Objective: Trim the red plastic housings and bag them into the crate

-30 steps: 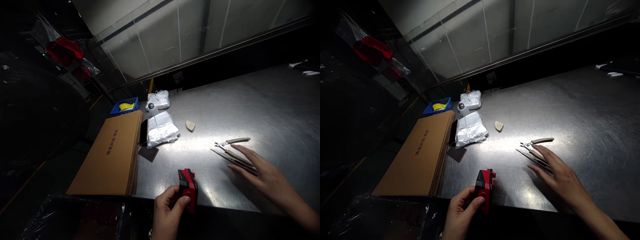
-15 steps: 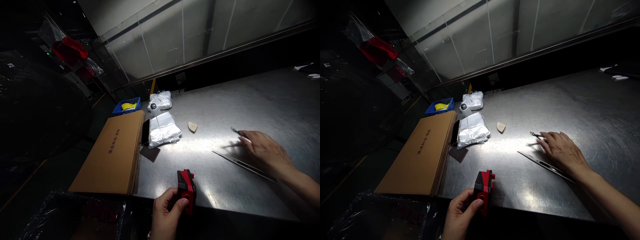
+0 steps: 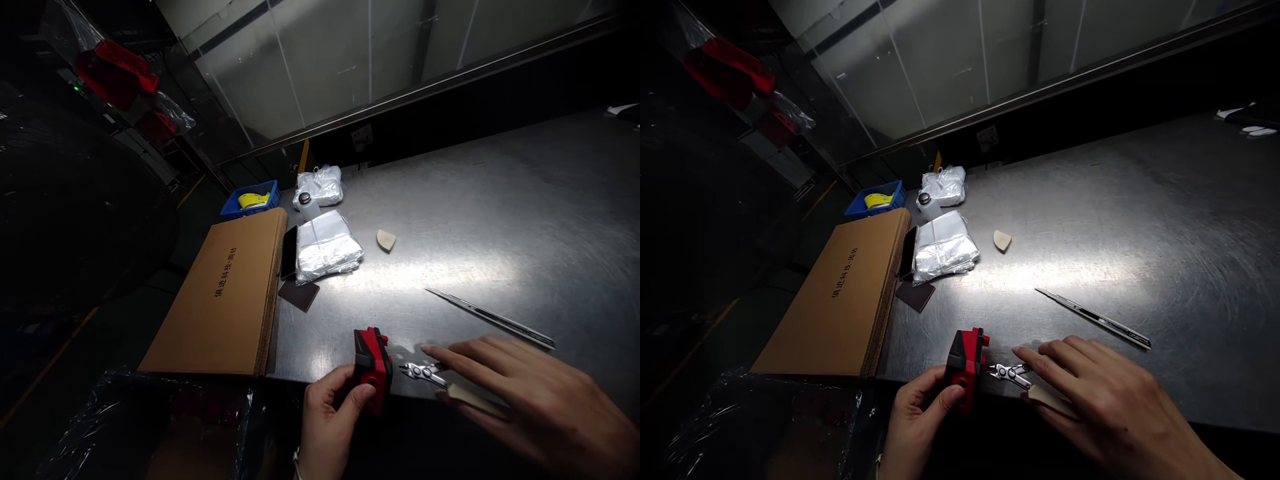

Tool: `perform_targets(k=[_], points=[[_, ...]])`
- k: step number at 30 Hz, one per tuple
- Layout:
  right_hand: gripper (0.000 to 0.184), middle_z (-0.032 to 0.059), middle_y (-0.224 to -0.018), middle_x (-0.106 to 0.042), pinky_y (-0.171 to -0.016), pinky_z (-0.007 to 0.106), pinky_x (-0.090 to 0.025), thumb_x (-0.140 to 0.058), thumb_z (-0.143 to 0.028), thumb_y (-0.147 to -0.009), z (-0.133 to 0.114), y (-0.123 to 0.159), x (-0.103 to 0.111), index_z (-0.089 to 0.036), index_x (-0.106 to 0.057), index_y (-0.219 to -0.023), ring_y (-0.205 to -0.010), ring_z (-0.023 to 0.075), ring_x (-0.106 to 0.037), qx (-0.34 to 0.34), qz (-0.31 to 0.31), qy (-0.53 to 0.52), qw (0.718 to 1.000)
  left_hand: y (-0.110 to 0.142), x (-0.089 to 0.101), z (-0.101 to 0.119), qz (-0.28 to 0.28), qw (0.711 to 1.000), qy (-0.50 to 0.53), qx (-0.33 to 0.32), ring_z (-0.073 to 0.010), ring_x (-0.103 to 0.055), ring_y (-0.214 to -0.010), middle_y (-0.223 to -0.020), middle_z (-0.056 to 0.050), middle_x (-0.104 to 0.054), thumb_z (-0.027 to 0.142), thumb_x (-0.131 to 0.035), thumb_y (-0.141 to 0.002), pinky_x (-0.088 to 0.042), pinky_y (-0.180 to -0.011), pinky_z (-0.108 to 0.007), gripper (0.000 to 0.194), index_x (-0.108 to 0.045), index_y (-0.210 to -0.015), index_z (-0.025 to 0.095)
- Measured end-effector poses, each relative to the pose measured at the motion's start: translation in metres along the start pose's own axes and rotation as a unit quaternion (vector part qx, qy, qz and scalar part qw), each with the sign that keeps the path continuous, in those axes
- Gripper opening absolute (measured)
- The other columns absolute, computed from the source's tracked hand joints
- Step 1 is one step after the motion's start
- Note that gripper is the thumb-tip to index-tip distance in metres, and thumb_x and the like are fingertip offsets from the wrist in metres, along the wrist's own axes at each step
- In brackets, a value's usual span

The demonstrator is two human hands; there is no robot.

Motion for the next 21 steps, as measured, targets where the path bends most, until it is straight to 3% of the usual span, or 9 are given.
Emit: perform_targets(k=[12, 21], points=[[0.034, 0.0076, -0.091, -0.072, -0.058, 0.028, -0.053, -0.049, -0.029, -0.099, -0.021, -0.012, 0.007, -0.023, -0.064, -0.129, -0.075, 0.0197, -0.068, 0.062, 0.004, 0.026, 0.998, 0.006, 0.000, 0.002, -0.011, 0.999, -0.031, -0.003, -0.0227, -0.070, -0.086, -0.092, -0.003, -0.080, 0.033, -0.068, -0.089, -0.051, -0.078, -0.026, 0.018, -0.080, -0.098, 0.023], [0.031, 0.0056, -0.080, -0.070, -0.052, 0.026, -0.044, -0.042, -0.024, -0.101, -0.032, -0.012, 0.019, -0.022, -0.070, -0.115, -0.064, 0.0165, -0.064, 0.086, 0.053, 0.067, 0.993, 0.008, 0.000, 0.002, -0.011, 0.999, -0.051, -0.011, -0.0242, -0.071, -0.086, -0.093, -0.005, -0.080, 0.033, -0.067, -0.089, -0.052, -0.077, -0.027, 0.019, -0.080, -0.097, 0.022]])
Point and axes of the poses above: each hand's wrist, its own y-axis away from the middle knuckle, its own x-axis out of the back of the hand, z = x × y, the point moved 10 cm from there along -y, towards the middle knuckle
